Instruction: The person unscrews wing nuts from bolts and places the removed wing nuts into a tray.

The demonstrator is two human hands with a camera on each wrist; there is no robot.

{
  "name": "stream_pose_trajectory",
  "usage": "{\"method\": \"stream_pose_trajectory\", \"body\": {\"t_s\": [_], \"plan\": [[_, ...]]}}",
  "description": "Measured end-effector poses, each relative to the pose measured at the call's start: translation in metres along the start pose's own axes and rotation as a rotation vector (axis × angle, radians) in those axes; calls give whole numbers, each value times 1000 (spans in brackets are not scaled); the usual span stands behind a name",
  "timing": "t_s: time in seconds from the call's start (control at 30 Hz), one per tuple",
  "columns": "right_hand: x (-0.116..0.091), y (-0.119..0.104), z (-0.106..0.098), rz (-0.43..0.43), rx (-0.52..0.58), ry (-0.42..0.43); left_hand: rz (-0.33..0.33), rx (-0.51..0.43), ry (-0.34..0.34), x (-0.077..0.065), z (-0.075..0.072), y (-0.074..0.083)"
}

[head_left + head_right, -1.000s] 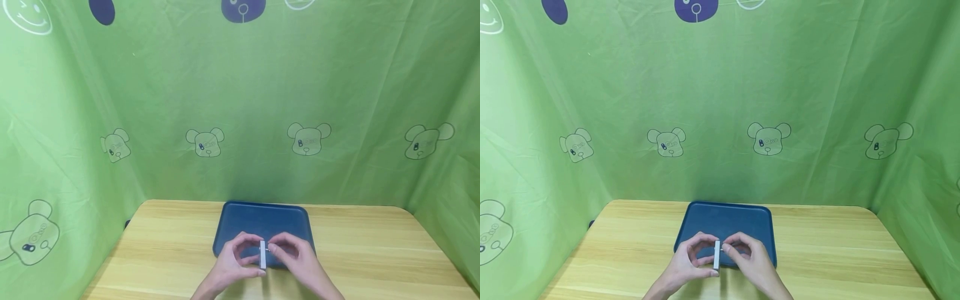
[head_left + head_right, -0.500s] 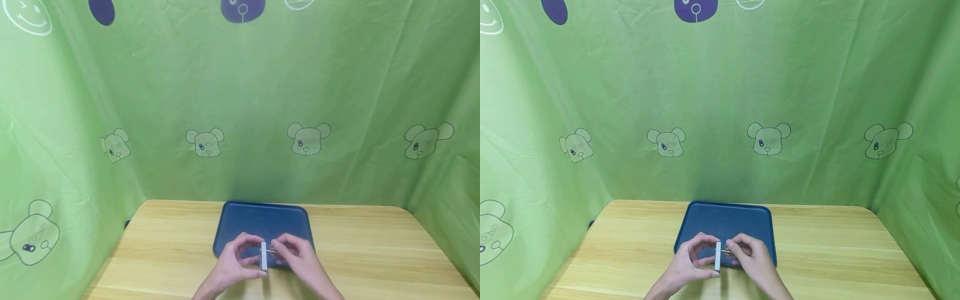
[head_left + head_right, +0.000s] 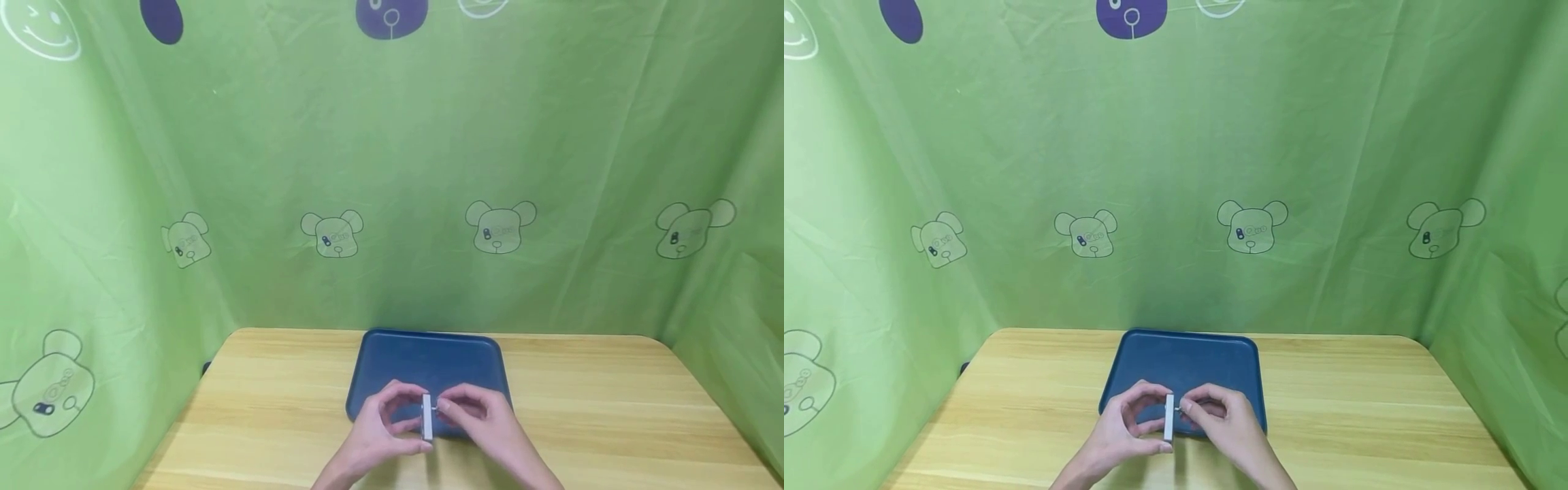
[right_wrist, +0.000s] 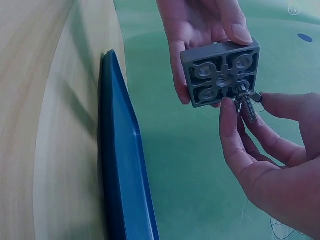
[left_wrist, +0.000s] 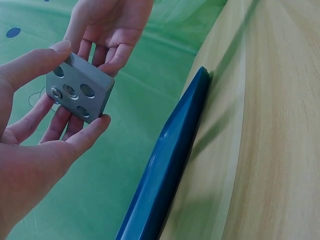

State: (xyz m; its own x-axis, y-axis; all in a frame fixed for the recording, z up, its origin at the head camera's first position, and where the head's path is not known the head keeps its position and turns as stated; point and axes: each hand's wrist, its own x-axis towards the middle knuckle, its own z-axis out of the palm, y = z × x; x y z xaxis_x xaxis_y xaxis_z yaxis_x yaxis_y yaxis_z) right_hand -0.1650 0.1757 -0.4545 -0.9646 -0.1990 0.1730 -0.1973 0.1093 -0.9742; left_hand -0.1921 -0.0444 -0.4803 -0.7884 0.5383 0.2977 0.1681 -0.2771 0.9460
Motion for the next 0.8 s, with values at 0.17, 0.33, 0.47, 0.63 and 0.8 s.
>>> {"method": "stream_pose_trajectory", "body": {"t_s": [0.17,0.33,0.47,0.63,0.8], "plan": [[-1,-2,-1,-5,-48,12,5,-5,-3,0,0,0],[-1,-1,-1,-76,-53,-17,-10,-3,-1,0,0,0],[-1,0,0,-77,-65,-14,-13,-8,-1,0,-1,0],[-1,0,1,-69,-78,-9,-2,-17,-8,0,-1,0],[-1,0,2,-97,-76,-13,-9,-13,-6,0,-2,1]]}}
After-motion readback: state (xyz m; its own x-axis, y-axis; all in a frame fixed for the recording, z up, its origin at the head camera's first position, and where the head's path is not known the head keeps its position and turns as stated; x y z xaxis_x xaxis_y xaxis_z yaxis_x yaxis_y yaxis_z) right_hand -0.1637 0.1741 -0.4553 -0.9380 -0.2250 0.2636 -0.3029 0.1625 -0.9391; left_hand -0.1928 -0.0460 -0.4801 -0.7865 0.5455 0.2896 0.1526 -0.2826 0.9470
